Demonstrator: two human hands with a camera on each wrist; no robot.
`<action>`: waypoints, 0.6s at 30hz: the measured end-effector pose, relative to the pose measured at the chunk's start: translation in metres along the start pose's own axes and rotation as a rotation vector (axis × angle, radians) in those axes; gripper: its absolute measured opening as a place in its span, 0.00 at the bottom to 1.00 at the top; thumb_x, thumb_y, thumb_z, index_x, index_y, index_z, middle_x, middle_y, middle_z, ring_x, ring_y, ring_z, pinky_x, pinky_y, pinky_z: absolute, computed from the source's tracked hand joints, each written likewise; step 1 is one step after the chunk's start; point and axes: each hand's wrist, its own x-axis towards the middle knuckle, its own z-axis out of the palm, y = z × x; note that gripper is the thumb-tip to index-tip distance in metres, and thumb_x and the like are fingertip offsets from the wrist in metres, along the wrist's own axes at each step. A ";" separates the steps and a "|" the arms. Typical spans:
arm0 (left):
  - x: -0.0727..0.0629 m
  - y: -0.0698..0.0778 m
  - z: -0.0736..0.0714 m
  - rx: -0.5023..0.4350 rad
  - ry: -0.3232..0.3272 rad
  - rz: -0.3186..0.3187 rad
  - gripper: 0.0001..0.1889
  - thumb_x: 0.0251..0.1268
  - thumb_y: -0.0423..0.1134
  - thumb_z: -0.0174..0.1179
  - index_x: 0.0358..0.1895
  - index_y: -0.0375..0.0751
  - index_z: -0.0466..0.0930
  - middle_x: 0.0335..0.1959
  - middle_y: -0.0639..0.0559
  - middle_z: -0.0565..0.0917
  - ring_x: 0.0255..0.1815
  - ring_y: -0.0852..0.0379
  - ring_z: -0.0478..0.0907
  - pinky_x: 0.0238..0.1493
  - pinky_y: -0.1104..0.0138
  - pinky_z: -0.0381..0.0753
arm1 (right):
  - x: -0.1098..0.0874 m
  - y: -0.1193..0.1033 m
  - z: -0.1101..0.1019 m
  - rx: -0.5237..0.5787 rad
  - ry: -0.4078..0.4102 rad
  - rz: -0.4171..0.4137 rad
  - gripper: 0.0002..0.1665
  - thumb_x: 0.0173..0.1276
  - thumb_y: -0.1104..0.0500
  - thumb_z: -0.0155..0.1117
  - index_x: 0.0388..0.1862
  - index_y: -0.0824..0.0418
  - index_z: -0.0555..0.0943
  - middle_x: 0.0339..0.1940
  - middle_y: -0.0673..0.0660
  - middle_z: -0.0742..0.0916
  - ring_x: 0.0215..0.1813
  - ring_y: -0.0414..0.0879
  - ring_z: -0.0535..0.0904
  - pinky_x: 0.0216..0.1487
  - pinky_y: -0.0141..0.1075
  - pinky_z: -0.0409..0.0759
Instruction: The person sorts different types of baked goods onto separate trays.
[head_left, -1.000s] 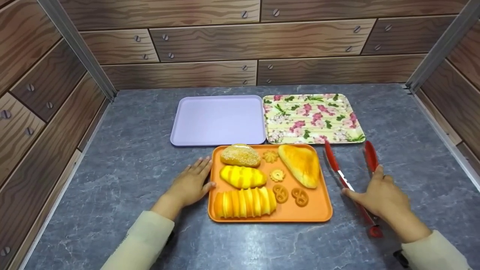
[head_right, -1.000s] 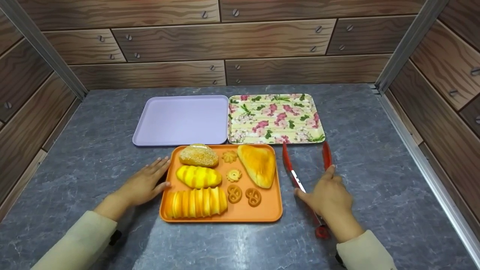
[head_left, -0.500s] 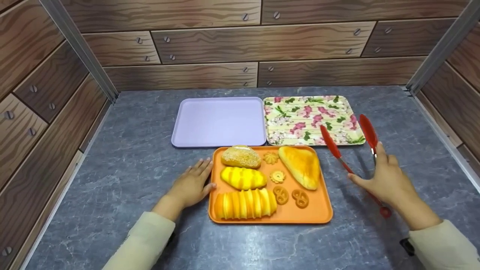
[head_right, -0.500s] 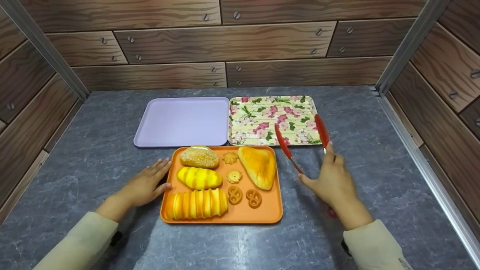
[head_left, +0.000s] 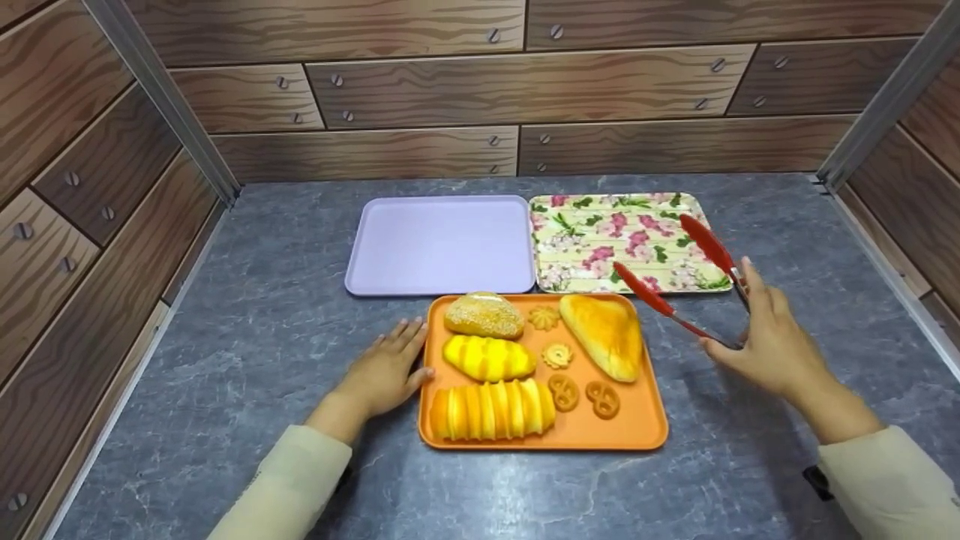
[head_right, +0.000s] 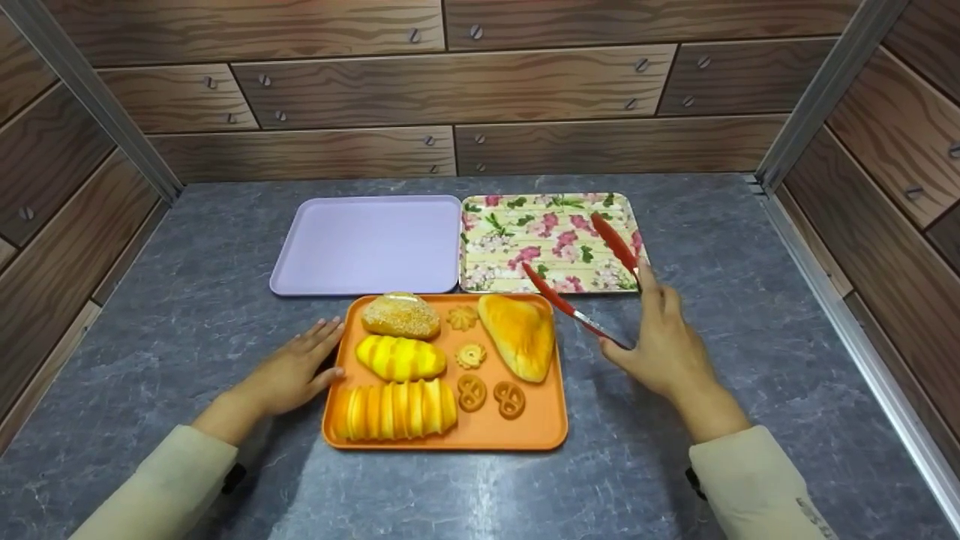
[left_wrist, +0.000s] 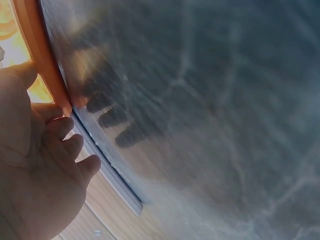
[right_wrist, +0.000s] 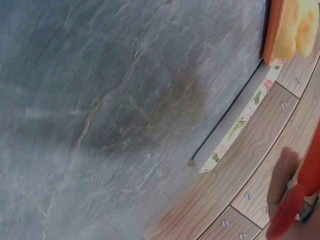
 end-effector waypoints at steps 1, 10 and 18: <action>0.000 0.000 0.000 0.001 0.002 0.002 0.36 0.73 0.56 0.46 0.75 0.39 0.52 0.75 0.45 0.53 0.75 0.47 0.47 0.70 0.50 0.51 | 0.000 0.001 0.000 -0.011 -0.006 -0.008 0.71 0.53 0.48 0.74 0.77 0.58 0.31 0.60 0.81 0.62 0.38 0.69 0.75 0.32 0.60 0.74; 0.000 -0.002 0.002 0.004 0.027 0.019 0.35 0.72 0.55 0.47 0.74 0.38 0.53 0.75 0.44 0.54 0.74 0.46 0.49 0.70 0.49 0.52 | 0.002 0.001 0.003 -0.050 -0.058 0.002 0.76 0.50 0.46 0.75 0.74 0.68 0.28 0.59 0.81 0.70 0.48 0.79 0.70 0.46 0.69 0.67; 0.000 -0.002 0.002 0.005 0.031 0.021 0.35 0.72 0.55 0.47 0.74 0.37 0.54 0.75 0.44 0.55 0.74 0.45 0.49 0.69 0.49 0.52 | 0.005 0.000 0.003 -0.068 -0.046 -0.003 0.77 0.42 0.27 0.72 0.73 0.72 0.45 0.42 0.66 0.81 0.32 0.64 0.75 0.34 0.60 0.73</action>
